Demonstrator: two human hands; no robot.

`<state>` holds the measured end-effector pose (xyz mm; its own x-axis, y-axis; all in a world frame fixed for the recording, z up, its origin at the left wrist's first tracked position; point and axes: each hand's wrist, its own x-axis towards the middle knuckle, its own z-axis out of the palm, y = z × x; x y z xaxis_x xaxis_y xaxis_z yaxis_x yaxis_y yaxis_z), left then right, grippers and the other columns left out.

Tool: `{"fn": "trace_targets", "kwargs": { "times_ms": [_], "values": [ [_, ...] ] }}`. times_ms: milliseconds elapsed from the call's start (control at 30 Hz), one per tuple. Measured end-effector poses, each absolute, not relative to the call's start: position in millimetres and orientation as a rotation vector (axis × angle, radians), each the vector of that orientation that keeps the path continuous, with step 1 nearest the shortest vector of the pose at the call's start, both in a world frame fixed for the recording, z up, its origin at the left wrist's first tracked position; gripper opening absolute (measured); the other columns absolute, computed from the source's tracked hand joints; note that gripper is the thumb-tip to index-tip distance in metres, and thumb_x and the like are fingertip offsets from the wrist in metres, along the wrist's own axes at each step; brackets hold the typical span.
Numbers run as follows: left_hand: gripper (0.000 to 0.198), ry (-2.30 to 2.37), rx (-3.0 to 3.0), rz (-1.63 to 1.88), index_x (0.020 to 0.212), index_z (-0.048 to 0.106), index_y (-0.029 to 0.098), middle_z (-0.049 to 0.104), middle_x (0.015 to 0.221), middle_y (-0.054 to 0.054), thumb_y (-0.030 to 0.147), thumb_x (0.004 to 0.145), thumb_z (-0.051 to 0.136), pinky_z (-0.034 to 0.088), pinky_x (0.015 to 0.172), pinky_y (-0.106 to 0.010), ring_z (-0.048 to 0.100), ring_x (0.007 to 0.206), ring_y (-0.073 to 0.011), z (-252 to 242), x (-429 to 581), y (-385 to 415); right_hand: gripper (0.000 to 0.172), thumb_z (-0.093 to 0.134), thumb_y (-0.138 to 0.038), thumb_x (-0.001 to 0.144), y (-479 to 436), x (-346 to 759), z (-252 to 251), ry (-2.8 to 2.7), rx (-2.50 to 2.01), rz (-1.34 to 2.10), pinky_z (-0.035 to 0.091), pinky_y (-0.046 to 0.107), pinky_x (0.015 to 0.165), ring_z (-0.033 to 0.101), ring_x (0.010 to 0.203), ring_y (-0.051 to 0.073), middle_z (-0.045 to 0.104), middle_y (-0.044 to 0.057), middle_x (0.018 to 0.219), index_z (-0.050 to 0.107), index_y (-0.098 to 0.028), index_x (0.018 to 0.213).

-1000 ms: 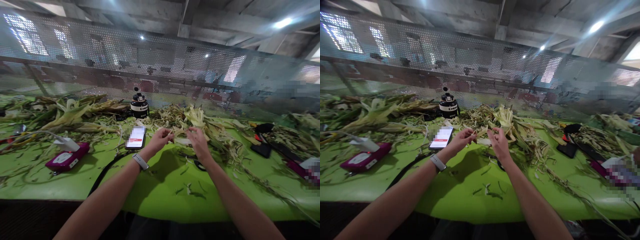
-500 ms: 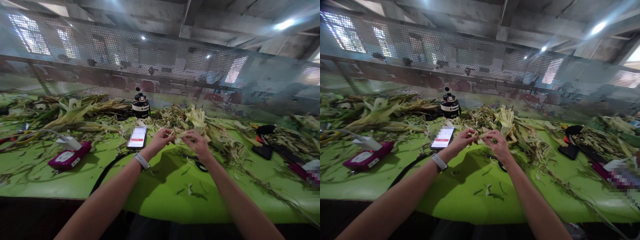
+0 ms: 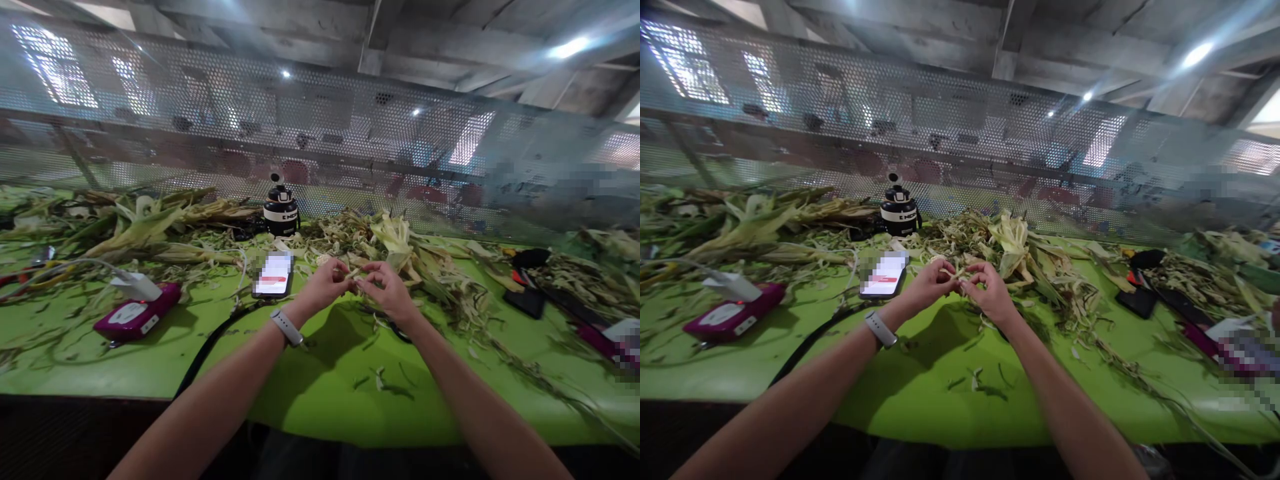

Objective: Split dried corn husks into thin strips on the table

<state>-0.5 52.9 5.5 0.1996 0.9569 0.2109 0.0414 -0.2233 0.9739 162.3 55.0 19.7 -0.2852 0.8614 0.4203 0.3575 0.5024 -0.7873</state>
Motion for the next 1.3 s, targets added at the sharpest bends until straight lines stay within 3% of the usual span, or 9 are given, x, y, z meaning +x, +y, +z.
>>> {"fn": "trace_targets", "kwargs": {
  "times_ms": [67, 267, 633, 933, 1067, 1300],
  "values": [
    [0.024, 0.987, 1.532, 1.180, 0.082, 0.042, 0.018, 0.057, 0.054, 0.005, 0.022, 0.071, 0.062, 0.037, 0.050, -0.020, 0.058, 0.054, -0.0112, 4, 0, 53, 0.019, 0.062, -0.037, 0.073, 56, 163, 19, -1.868, -1.004, 0.691, 0.042, 0.032, 0.081, 0.059, 0.085, 0.019, 0.062, 0.005, 0.083, 0.053, -0.019, 0.073],
    [0.021, 1.002, 1.703, 1.160, 0.080, 0.042, 0.018, 0.056, 0.058, 0.003, 0.025, 0.072, 0.061, 0.038, 0.052, -0.022, 0.056, 0.056, -0.0114, 9, 1, 49, 0.026, 0.059, -0.033, 0.076, 54, 164, 17, -1.915, -0.982, 0.695, 0.044, 0.031, 0.073, 0.059, 0.070, 0.017, 0.060, 0.000, 0.070, 0.048, -0.020, 0.095],
    [0.019, 1.110, 1.864, 1.189, 0.080, 0.041, 0.018, 0.056, 0.062, 0.002, 0.023, 0.072, 0.058, 0.038, 0.053, -0.023, 0.055, 0.058, -0.0127, 10, -2, 49, 0.032, 0.058, -0.025, 0.076, 54, 167, 19, -1.960, -0.946, 0.635, 0.043, 0.033, 0.080, 0.061, 0.080, 0.018, 0.063, 0.002, 0.080, 0.046, -0.019, 0.105],
    [0.017, 1.316, 2.267, 1.019, 0.091, 0.045, 0.018, 0.065, 0.079, -0.005, 0.021, 0.077, 0.054, 0.043, 0.059, -0.026, 0.062, 0.071, -0.0186, 10, 0, 43, 0.029, 0.055, -0.023, 0.072, 53, 166, 19, -1.960, -1.045, 0.618, 0.044, 0.030, 0.072, 0.059, 0.075, 0.017, 0.060, 0.001, 0.075, 0.050, -0.016, 0.101],
    [0.020, 1.402, 2.374, 0.881, 0.098, 0.046, 0.017, 0.066, 0.084, -0.008, 0.023, 0.080, 0.053, 0.043, 0.060, -0.028, 0.063, 0.073, -0.0208, 13, 1, 39, 0.017, 0.052, -0.032, 0.076, 52, 166, 21, -1.928, -1.144, 0.672, 0.043, 0.029, 0.067, 0.057, 0.070, 0.017, 0.061, 0.003, 0.074, 0.057, -0.017, 0.083],
    [0.024, 1.381, 2.295, 0.910, 0.102, 0.050, 0.018, 0.067, 0.083, -0.008, 0.026, 0.079, 0.053, 0.041, 0.059, -0.027, 0.062, 0.071, -0.0214, 16, 4, 38, 0.017, 0.057, -0.033, 0.072, 58, 167, 18, -1.809, -1.119, 0.521, 0.043, 0.030, 0.068, 0.052, 0.070, 0.017, 0.056, 0.003, 0.071, 0.061, -0.018, 0.066]
  ]
}}
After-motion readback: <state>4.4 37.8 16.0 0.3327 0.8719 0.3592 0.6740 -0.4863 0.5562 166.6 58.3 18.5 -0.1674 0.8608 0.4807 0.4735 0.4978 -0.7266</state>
